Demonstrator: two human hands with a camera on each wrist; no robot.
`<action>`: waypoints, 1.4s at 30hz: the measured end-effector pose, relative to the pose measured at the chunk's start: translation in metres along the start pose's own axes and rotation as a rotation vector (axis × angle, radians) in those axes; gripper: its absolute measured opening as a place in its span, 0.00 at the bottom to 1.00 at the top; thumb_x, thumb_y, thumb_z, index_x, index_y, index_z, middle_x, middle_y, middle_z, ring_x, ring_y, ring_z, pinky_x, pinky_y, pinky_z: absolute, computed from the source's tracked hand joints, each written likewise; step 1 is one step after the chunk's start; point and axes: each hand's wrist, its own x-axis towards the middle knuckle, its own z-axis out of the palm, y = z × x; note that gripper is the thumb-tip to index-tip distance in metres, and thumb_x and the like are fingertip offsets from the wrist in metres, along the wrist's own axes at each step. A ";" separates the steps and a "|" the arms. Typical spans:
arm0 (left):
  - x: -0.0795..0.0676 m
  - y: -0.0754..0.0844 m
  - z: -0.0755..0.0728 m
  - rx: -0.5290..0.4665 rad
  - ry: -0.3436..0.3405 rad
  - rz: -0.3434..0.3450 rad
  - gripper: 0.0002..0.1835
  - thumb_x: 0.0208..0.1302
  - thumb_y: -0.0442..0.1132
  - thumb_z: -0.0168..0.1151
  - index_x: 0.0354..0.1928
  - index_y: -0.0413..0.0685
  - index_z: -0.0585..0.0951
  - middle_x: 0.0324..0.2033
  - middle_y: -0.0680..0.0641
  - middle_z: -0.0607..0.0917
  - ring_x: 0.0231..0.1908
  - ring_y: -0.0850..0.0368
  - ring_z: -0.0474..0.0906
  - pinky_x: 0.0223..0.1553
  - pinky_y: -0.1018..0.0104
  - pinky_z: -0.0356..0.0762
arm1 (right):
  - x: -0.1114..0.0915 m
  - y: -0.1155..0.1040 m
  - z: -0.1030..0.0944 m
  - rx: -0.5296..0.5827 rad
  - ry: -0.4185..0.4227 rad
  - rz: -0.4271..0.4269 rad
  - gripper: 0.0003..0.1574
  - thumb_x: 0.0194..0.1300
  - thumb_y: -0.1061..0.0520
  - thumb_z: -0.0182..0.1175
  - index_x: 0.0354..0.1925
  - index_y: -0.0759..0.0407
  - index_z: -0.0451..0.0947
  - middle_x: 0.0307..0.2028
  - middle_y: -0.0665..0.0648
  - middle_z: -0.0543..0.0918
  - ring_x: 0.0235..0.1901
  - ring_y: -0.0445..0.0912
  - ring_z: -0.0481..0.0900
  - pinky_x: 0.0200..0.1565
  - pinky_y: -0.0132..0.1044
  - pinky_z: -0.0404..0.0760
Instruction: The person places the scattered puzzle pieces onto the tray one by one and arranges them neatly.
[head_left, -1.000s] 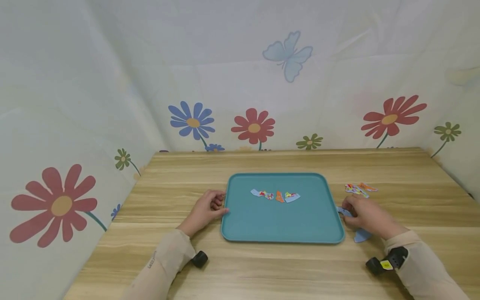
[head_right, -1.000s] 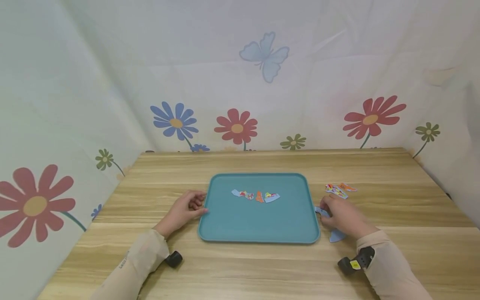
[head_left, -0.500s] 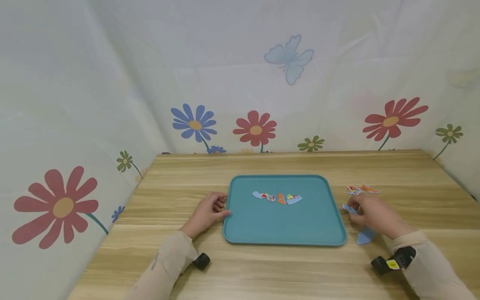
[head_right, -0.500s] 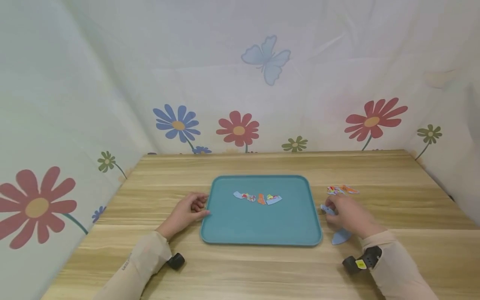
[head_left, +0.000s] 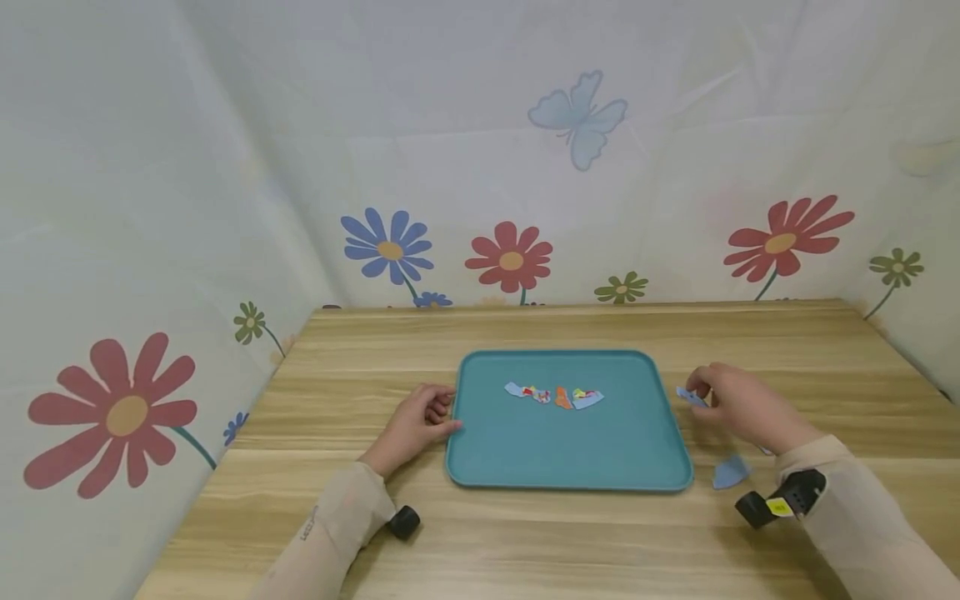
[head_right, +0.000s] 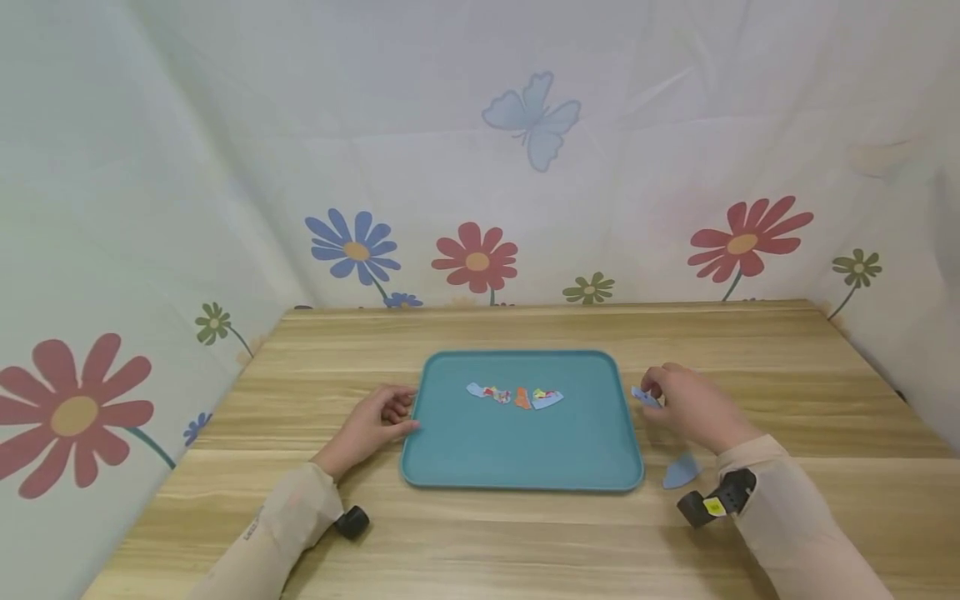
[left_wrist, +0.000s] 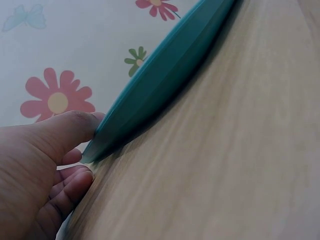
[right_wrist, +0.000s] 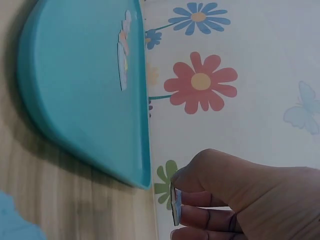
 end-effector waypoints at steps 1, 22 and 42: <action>0.000 0.000 0.000 0.001 0.000 -0.003 0.28 0.57 0.38 0.70 0.59 0.39 0.75 0.44 0.43 0.77 0.38 0.59 0.74 0.42 0.70 0.77 | 0.002 -0.003 -0.001 -0.003 -0.002 -0.003 0.13 0.56 0.59 0.66 0.39 0.65 0.79 0.30 0.54 0.78 0.28 0.43 0.72 0.29 0.35 0.74; -0.001 0.001 -0.002 0.008 0.009 -0.005 0.27 0.57 0.38 0.71 0.58 0.38 0.75 0.43 0.43 0.77 0.38 0.58 0.74 0.42 0.70 0.78 | 0.037 -0.033 0.012 -0.057 0.034 -0.116 0.11 0.55 0.58 0.66 0.36 0.63 0.80 0.29 0.54 0.80 0.29 0.43 0.74 0.33 0.39 0.77; -0.001 0.003 -0.002 0.003 0.001 -0.001 0.28 0.57 0.38 0.71 0.58 0.39 0.75 0.43 0.43 0.78 0.38 0.59 0.74 0.42 0.70 0.78 | 0.059 -0.040 0.036 -0.050 -0.083 -0.028 0.13 0.58 0.55 0.66 0.40 0.62 0.80 0.35 0.55 0.82 0.35 0.45 0.77 0.39 0.44 0.80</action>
